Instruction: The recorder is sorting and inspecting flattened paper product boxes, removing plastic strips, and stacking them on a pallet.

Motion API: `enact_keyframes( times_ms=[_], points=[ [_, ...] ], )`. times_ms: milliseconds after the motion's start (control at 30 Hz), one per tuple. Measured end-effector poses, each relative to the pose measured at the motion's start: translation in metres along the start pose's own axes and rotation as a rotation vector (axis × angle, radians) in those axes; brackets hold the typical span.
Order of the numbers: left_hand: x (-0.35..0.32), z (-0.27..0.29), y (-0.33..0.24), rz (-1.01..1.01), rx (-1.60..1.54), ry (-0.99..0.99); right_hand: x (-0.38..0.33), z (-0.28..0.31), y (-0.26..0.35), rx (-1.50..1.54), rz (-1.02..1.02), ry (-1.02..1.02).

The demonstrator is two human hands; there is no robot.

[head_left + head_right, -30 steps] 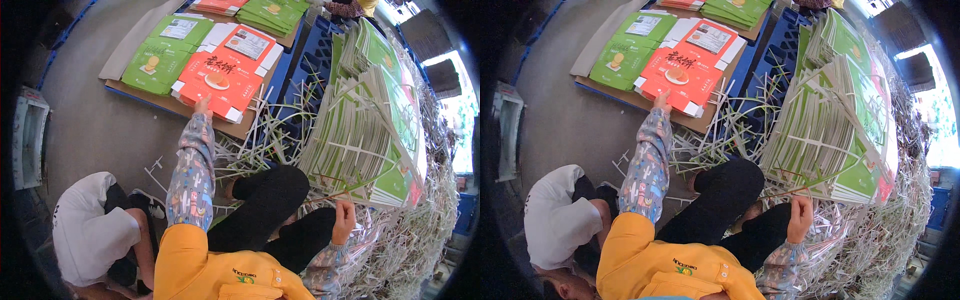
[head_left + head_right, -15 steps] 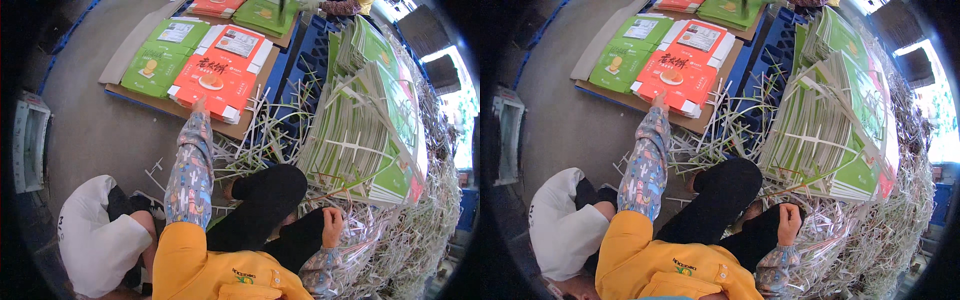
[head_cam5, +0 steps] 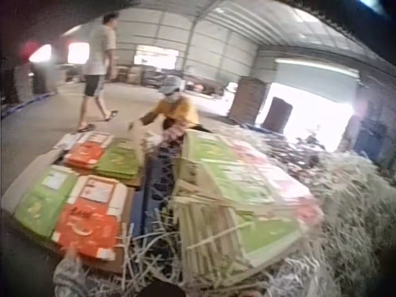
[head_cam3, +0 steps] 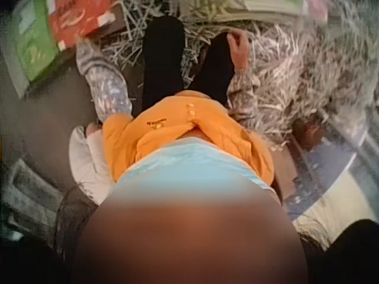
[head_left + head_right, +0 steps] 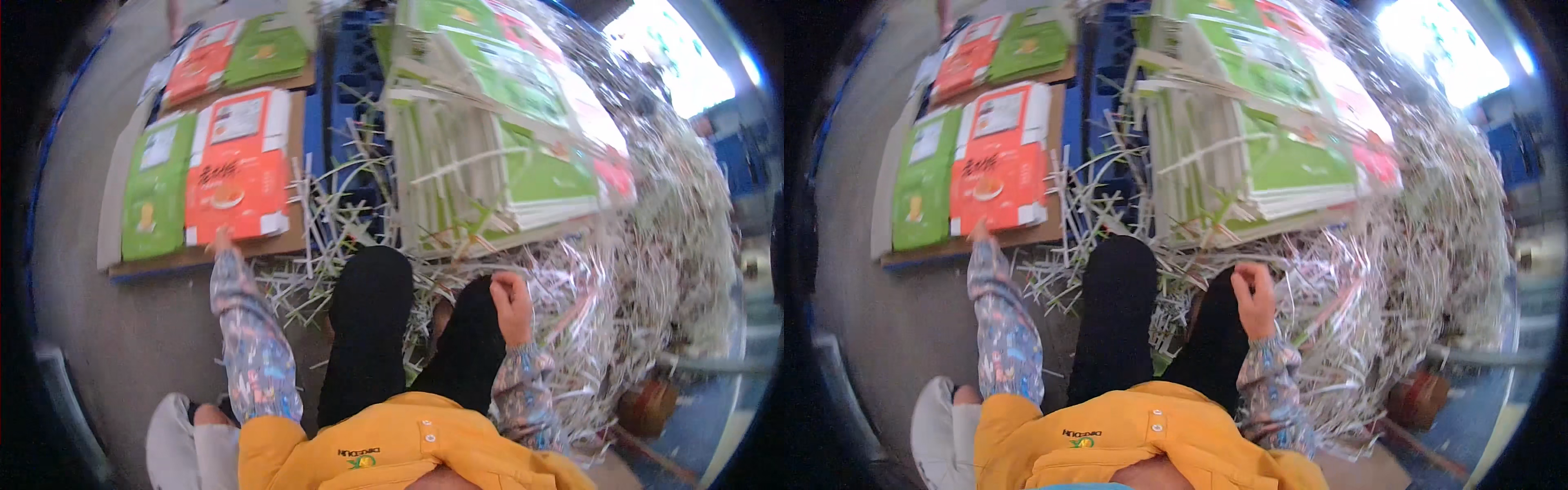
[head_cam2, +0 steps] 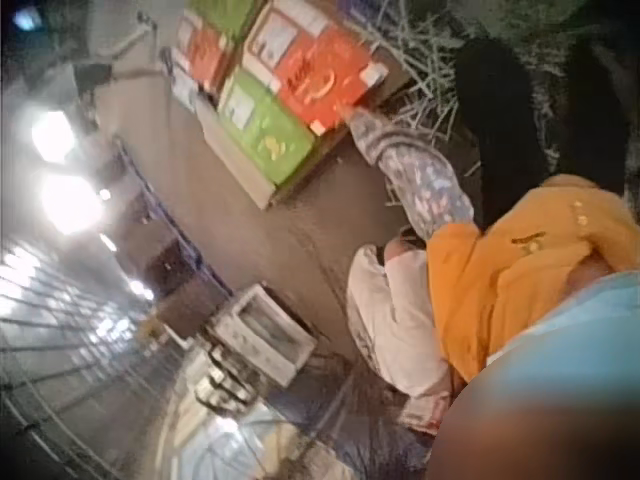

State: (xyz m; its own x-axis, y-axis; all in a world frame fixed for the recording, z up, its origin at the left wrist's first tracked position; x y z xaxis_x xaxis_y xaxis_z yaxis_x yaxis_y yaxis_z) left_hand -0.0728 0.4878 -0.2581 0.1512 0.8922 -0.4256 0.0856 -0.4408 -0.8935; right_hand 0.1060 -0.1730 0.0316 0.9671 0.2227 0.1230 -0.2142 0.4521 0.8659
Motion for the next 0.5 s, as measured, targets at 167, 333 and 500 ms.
enact_keyframes(
  times_ms=[167,333,500],
  points=[
    [-0.093,0.005,0.029,-0.199,0.119,0.028,0.044,0.08,0.037,-0.172,0.289,-0.396],
    [-0.179,-0.006,0.073,0.0,0.246,0.166,0.128,0.107,0.076,-0.58,0.59,-0.499],
    [-0.237,0.001,0.086,-0.023,0.215,0.276,0.239,0.123,0.063,-0.955,0.438,-0.396]
  ],
)
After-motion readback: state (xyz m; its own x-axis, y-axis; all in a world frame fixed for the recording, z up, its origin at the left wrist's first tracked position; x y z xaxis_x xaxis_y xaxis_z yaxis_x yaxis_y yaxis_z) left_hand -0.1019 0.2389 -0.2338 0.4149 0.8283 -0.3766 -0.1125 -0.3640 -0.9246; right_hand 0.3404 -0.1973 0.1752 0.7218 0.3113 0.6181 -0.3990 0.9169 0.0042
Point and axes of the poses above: each hand's wrist, its own x-axis towards the middle knuckle, its own z-axis out of the back of the hand, y = z × x, the point moved 7 cm from there along x, towards the middle knuckle, and after that the axes turned 2 degrees about -y, right-handed, at the moved point
